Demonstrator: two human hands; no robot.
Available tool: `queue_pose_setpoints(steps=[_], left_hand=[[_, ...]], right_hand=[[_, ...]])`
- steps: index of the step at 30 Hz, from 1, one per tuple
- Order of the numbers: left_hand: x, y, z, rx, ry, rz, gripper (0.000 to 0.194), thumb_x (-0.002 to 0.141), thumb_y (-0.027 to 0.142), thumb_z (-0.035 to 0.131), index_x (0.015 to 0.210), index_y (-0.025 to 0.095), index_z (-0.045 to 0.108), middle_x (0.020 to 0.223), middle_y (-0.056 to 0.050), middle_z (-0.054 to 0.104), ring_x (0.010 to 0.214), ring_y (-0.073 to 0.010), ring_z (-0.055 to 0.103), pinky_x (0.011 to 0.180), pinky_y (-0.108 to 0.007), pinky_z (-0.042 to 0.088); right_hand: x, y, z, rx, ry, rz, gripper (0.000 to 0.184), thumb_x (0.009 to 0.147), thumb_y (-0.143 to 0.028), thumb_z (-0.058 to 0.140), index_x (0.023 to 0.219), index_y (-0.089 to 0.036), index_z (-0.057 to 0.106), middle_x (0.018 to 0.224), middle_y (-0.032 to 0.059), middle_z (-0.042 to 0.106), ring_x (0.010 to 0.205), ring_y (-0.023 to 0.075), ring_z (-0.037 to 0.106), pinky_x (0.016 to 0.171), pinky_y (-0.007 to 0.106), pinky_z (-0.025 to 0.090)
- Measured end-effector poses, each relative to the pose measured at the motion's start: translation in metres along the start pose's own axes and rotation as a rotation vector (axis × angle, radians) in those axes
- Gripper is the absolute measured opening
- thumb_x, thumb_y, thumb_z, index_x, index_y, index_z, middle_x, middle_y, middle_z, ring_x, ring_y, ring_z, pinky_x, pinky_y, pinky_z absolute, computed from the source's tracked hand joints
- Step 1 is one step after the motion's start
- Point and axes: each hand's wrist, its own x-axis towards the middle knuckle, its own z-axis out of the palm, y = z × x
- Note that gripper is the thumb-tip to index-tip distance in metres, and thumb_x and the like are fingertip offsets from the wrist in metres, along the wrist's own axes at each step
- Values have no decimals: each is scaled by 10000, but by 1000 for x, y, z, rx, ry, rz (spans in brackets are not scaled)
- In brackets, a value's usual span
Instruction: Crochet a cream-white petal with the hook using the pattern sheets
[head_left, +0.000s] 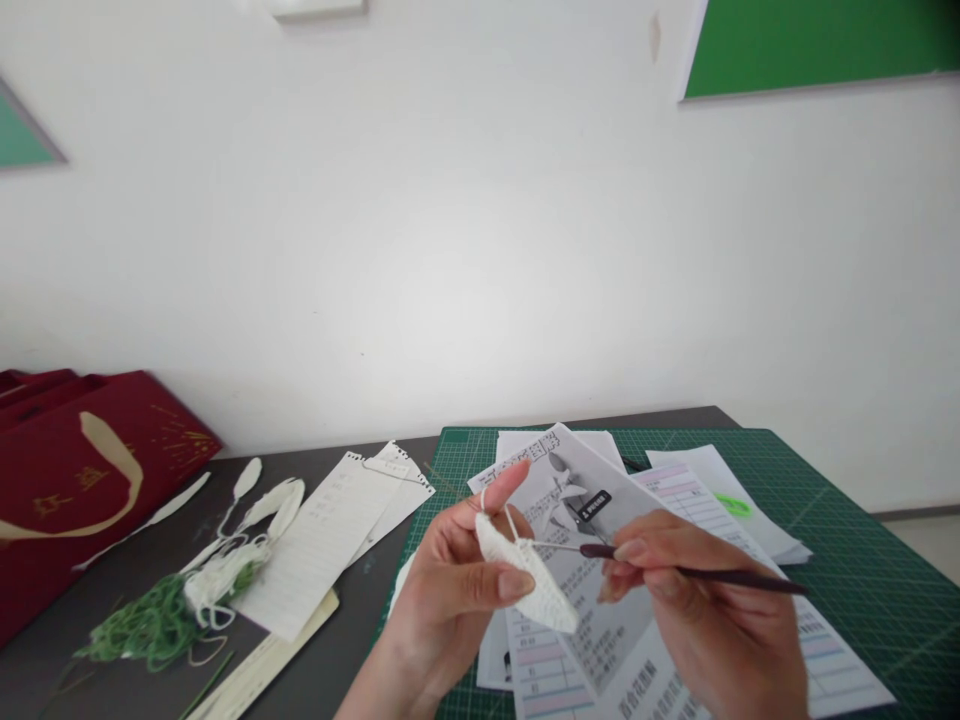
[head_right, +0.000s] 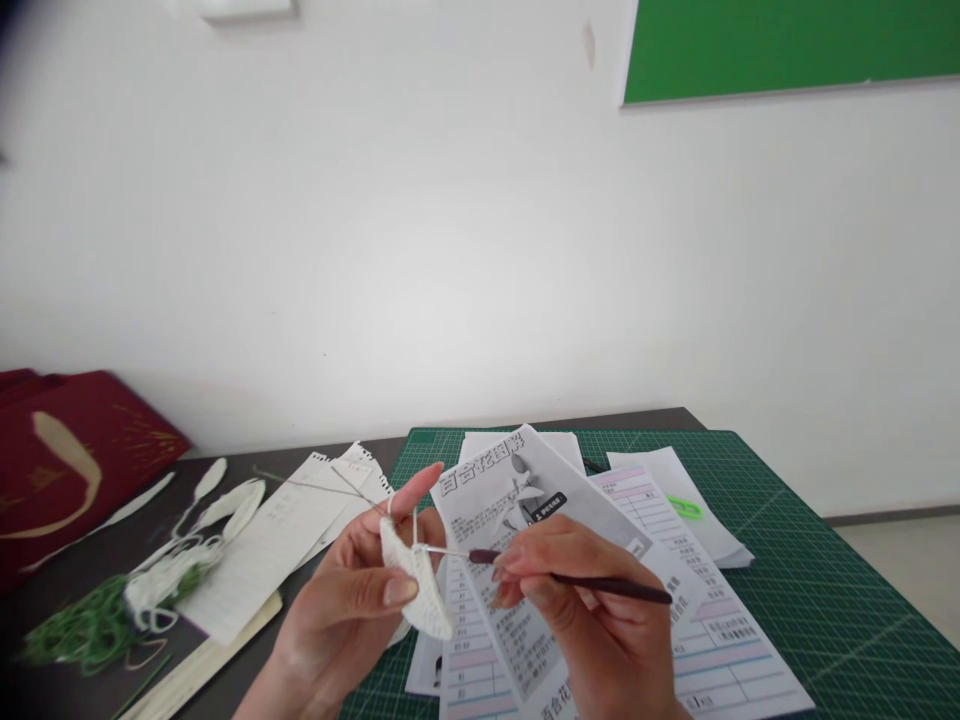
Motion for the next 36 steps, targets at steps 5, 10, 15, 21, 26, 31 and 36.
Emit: queue_pose_setpoints(steps=[5,10,15,21,26,31,36], left_hand=[[1,5,-2,-22,-40,-95,567,462,107,791,1023,188,761,549,8,562,495,-103,426,479,-232,307],[3,6,-4,-46,-112,-197,559,412,112,781,965,194,781,510,12,556,455,-98,409,449,-228,251],[1,7,-4,-9,-101,-224,548,411,121,804,953,205,785,508,15,548,448,-94,400,454,-230,251],[-2,7,-3,45,-79,-157,502,465,103,792,949,234,787,559,9,547,492,-107,425,496,-239,284],[-1,8,-3,34,-99,-186,522,443,99,792,948,230,787,545,8,572,474,-107,435,486,-239,273],[1,8,-3,12,-125,-241,532,394,145,840,917,223,793,506,18,571,424,-78,408,440,-226,210],[-2,8,-3,48,-137,-218,531,410,164,863,931,237,790,517,22,540,442,-74,398,451,-226,213]], right_hand=[[4,-2,-4,-25,-47,-24,171,867,-155,592,955,-210,727,725,70,711,640,198,663,535,315,559],[6,-11,-9,-109,-110,-48,140,865,-185,610,932,-223,726,730,61,724,642,198,666,553,313,552],[6,-20,-11,-249,-181,-116,197,839,-145,622,957,-251,739,744,64,735,589,198,671,504,299,543],[4,-18,-10,-228,-162,-154,206,843,-135,611,979,-229,734,739,64,733,562,191,664,474,291,537],[4,-15,-14,-189,-178,-98,196,850,-147,612,974,-247,726,745,48,718,593,189,657,498,297,528],[6,-16,-11,-123,-160,-59,142,869,-198,606,935,-246,722,723,40,730,597,184,659,528,303,535],[6,-16,-10,-115,-131,-47,127,862,-218,621,913,-245,733,702,51,736,583,193,663,508,308,543]])
